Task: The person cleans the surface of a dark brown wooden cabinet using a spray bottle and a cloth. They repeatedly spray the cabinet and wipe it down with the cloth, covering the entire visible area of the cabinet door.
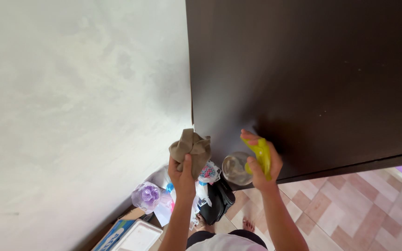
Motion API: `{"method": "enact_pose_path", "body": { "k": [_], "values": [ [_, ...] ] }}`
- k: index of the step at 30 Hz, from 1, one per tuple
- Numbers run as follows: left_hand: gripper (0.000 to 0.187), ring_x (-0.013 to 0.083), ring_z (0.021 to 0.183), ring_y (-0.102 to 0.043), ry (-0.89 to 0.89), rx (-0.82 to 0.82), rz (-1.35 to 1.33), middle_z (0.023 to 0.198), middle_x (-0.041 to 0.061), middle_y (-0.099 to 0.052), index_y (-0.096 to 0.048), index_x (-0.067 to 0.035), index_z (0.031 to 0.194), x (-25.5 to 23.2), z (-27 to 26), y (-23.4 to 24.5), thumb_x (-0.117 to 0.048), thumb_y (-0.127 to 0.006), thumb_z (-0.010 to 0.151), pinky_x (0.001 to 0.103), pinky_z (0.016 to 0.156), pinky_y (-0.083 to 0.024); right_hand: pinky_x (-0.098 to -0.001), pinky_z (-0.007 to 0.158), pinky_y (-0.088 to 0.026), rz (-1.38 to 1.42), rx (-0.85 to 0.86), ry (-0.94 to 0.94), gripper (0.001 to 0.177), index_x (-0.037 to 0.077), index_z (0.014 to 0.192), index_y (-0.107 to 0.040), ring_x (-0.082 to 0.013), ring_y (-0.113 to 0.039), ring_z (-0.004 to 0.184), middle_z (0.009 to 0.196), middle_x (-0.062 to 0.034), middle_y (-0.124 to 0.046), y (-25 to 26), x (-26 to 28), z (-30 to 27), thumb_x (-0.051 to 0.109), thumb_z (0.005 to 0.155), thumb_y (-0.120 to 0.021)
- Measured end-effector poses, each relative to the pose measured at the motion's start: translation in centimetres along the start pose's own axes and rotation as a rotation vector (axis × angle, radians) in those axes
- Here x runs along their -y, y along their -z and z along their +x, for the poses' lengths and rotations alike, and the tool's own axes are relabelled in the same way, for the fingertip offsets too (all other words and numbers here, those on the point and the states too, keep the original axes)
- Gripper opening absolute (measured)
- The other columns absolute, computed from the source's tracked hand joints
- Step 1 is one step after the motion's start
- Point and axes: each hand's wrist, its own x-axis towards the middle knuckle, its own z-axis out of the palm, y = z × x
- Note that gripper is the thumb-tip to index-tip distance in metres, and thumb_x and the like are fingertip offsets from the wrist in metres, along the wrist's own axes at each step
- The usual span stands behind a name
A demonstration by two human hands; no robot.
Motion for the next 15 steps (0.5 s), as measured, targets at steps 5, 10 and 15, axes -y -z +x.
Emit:
{"method": "enact_pose_path", "body": {
  "k": [5, 10, 15],
  "values": [
    [0.044, 0.0158, 0.122, -0.061, -0.032, 0.09, 0.009, 0.133, 0.011, -0.065, -0.056, 0.001, 0.142, 0.4, 1.9, 0.3, -0.017, -0.062, 0.102, 0.03, 0.103, -0.049, -0.0489, 0.116, -0.047, -0.056, -0.011, -0.014, 0.025, -0.006, 0.115, -0.057, -0.0362, -0.063, 0.129, 0.123, -0.0225, -0.066, -0.1, 0.3, 0.1, 0.003, 0.092, -0.06],
    [0.042, 0.0185, 0.119, -0.062, 0.033, 0.094, -0.042, 0.133, 0.012, -0.064, -0.055, 0.0, 0.142, -0.3, 2.9, -1.0, -0.014, -0.062, 0.102, 0.032, 0.1, -0.052, -0.0501, 0.112, -0.051, -0.095, -0.103, -0.038, 0.023, -0.006, 0.109, -0.058, -0.0354, -0.067, 0.116, 0.113, -0.022, -0.068, -0.3, 0.2, -1.1, 0.002, 0.087, -0.056],
    [0.05, 0.019, 0.118, -0.063, 0.207, 0.069, -0.207, 0.133, 0.01, -0.062, -0.045, -0.005, 0.148, -1.8, 4.0, -3.2, -0.014, -0.057, 0.101, 0.032, 0.097, -0.054, -0.0547, 0.109, -0.054, -0.047, -0.157, -0.044, 0.024, -0.007, 0.102, -0.061, -0.0335, -0.07, 0.1, 0.099, -0.0209, -0.068, 0.8, -0.6, -2.5, 0.008, 0.084, -0.056]
  ]
}}
